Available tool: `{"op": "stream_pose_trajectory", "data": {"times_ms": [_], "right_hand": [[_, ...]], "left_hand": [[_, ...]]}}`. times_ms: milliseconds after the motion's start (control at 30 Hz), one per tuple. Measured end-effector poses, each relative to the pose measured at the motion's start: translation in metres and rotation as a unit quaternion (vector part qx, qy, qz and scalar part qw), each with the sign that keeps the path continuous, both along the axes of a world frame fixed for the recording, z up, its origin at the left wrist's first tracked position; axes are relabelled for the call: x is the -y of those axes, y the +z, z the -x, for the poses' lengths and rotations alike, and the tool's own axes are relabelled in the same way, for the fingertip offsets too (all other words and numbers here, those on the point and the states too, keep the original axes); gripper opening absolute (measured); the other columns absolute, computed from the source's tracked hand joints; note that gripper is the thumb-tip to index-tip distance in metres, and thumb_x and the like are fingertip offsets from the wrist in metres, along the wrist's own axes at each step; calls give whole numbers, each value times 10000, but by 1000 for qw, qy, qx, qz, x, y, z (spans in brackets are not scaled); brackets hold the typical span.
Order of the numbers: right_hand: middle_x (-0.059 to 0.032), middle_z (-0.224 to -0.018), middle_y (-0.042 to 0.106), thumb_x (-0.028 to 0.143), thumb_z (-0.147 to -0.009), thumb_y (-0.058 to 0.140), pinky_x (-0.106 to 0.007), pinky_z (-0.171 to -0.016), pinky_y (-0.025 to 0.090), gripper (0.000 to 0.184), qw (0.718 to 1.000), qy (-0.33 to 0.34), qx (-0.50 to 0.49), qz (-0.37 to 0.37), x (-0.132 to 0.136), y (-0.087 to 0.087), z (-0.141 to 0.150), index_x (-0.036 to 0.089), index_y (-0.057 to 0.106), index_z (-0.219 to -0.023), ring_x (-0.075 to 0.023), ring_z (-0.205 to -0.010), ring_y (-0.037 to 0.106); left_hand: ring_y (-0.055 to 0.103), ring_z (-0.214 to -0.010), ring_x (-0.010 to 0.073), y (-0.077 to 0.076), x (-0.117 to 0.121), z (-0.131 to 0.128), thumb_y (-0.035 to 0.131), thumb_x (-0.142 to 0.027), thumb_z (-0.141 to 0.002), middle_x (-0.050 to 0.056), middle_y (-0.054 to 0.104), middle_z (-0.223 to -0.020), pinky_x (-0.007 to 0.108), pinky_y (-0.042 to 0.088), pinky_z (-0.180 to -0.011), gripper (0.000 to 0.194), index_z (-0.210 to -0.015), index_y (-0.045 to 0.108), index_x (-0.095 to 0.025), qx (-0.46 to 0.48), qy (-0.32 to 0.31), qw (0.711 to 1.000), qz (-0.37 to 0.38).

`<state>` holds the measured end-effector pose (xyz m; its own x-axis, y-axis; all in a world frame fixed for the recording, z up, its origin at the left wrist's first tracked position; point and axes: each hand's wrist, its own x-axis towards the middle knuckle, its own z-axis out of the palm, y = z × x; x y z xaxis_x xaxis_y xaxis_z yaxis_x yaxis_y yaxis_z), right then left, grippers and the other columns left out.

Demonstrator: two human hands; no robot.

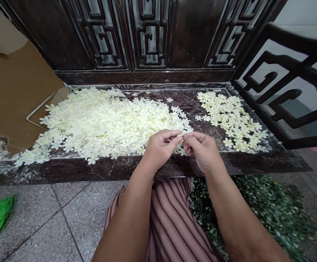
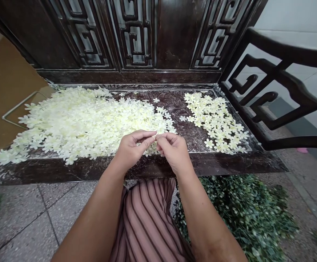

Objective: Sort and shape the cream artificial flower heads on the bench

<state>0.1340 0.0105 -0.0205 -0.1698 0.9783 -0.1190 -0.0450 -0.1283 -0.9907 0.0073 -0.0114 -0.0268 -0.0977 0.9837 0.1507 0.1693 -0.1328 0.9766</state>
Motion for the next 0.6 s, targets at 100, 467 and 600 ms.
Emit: {"op": "stream_pose_trajectory", "data": {"times_ms": [100, 467, 600], "right_hand": [[49, -426, 483, 296, -626, 649, -195, -385, 277, 184, 1000, 1, -3, 12, 0, -1, -1, 159, 571, -532, -47, -373, 370], [49, -415, 488, 278, -616, 645, -190, -377, 284, 181, 1000, -5, -15, 26, 0, -1, 0, 161, 565, -503, -45, -365, 380], [52, -418, 485, 263, -622, 642, -186, -377, 283, 172, 999, -2, -21, 24, -1, -3, -1, 159, 569, -505, -43, -367, 380]], "left_hand": [[629, -808, 146, 0, 1, 1, 619, -182, -746, 82, 697, -908, 284, 520, -728, 166, -884, 702, -144, -31, -7, 999, -12], [626, -816, 147, -3, 0, 3, 607, -175, -764, 83, 687, -902, 285, 513, -751, 190, -925, 697, -136, -65, -23, 997, -39], [624, -828, 148, -3, 1, 3, 606, -169, -764, 72, 688, -886, 295, 508, -771, 183, -920, 699, -150, -72, -25, 996, -41]]}}
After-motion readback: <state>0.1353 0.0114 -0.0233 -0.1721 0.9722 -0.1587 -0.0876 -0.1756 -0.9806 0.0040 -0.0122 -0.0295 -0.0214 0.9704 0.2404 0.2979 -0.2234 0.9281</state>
